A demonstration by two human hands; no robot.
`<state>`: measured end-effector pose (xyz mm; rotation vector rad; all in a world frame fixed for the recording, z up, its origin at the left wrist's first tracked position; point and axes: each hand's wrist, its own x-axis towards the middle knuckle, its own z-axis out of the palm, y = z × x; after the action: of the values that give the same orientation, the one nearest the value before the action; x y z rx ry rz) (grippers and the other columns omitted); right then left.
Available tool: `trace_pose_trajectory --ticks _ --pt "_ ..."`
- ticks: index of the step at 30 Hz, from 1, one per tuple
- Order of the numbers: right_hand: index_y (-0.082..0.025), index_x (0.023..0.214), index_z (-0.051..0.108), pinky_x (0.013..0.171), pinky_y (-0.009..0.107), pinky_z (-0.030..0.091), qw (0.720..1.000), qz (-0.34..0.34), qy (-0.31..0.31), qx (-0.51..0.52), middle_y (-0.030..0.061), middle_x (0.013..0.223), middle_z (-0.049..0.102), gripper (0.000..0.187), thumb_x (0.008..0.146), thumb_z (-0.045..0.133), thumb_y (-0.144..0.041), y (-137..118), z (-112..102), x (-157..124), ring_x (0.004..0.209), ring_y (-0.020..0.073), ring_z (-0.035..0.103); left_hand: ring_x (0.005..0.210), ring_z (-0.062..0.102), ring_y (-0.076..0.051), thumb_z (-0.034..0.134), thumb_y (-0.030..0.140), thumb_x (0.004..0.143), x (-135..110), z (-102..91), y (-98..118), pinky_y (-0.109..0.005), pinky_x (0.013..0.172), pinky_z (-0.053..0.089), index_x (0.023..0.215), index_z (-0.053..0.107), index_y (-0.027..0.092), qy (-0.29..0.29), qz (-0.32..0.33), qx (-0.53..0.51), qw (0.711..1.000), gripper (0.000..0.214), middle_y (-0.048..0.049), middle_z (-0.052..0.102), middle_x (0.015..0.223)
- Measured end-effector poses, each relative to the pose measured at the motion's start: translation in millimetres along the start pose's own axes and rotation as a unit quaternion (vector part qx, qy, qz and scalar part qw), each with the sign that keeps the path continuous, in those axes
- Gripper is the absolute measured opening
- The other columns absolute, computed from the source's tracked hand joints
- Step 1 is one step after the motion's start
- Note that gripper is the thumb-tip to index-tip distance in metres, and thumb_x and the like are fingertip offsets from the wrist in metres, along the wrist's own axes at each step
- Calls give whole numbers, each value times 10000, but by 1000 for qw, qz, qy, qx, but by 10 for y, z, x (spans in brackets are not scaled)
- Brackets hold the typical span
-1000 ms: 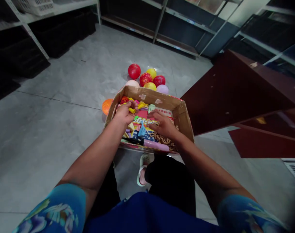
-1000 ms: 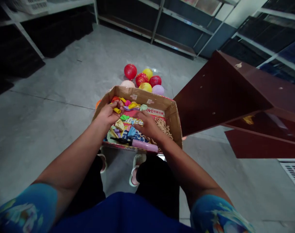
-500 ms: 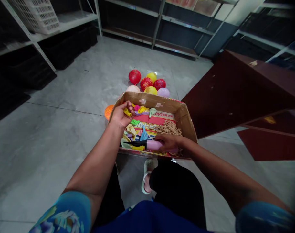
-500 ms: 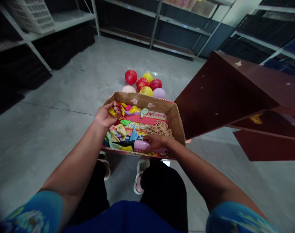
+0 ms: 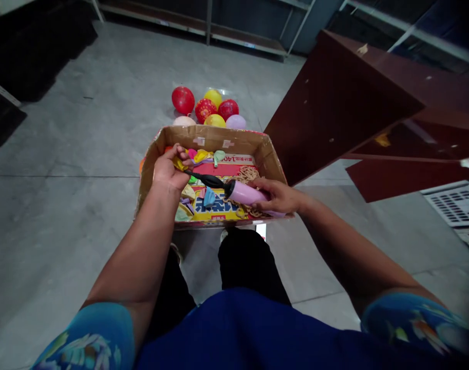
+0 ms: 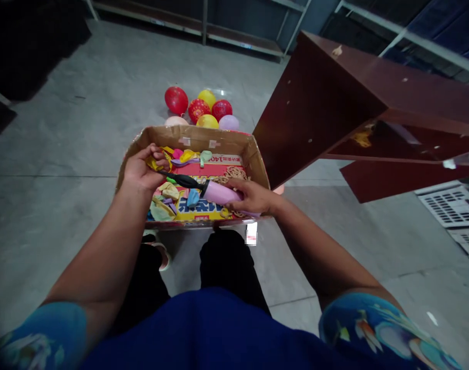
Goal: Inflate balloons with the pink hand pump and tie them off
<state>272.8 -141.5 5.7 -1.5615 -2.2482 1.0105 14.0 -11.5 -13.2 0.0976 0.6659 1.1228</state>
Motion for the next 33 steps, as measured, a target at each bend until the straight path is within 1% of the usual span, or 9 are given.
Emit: trace_pose_trajectory --ticks 3,5,11,15,18,21,25,29,33 --pt "-201 1165 564 808 324 482 1000 -2 3 -1 59 1070 617 436 770 628 -376 56 87 -41 934 215 583 397 450 -43 470 70 859 13 -3 -55 -140 382 323 699 495 167 -2 -1 -19 1000 189 37 500 527" --pt "-205 1162 563 796 320 484 1000 -4 0 16 51 1052 620 426 777 622 -376 85 120 -61 920 207 580 382 434 -40 454 84 878 38 -11 -66 -136 369 310 690 479 171 11 -1 -18 1000 209 42 482 510" --pt "-188 1148 568 778 316 482 999 11 2 39 55 1052 619 421 782 615 -389 56 148 -60 903 201 574 365 405 -39 417 86 893 74 -15 -62 -132 345 284 653 425 178 42 16 -22 999 257 48 433 471" --pt "-196 1139 576 796 322 471 998 46 -1 35 54 1052 625 422 780 613 -414 -1 172 -9 918 210 570 382 413 -47 447 74 870 95 -21 -141 -150 344 273 673 444 186 31 31 -16 999 226 43 458 492" --pt "-209 1165 561 829 342 460 998 54 5 26 52 1084 617 444 776 619 -416 -18 198 37 949 223 566 383 398 -52 460 71 850 101 -21 -178 -166 350 274 686 460 187 23 51 -19 998 202 42 462 498" --pt "-200 1154 567 833 352 459 999 42 14 18 65 1088 616 442 767 631 -404 -38 224 67 943 228 568 388 393 -55 452 108 847 71 -12 -147 -174 371 293 679 453 180 22 61 -22 998 183 41 448 508" --pt "-205 1174 558 822 338 476 997 44 11 61 66 1105 621 438 789 610 -408 -70 253 85 954 227 578 440 450 -69 445 181 864 36 -25 -68 -190 434 358 694 458 172 0 62 -45 997 171 28 467 557" --pt "-212 1180 553 831 343 480 997 36 8 71 61 1088 626 439 795 607 -418 -111 263 92 953 225 579 475 474 -66 453 78 840 21 -54 -34 -186 480 388 747 494 164 -12 61 -56 996 133 29 488 583" --pt "-209 1150 572 801 334 485 998 33 10 56 58 1039 633 410 803 595 -427 -137 262 112 913 215 583 472 461 -61 456 31 822 13 -65 -39 -185 484 373 763 500 160 -8 69 -45 997 149 33 480 591"
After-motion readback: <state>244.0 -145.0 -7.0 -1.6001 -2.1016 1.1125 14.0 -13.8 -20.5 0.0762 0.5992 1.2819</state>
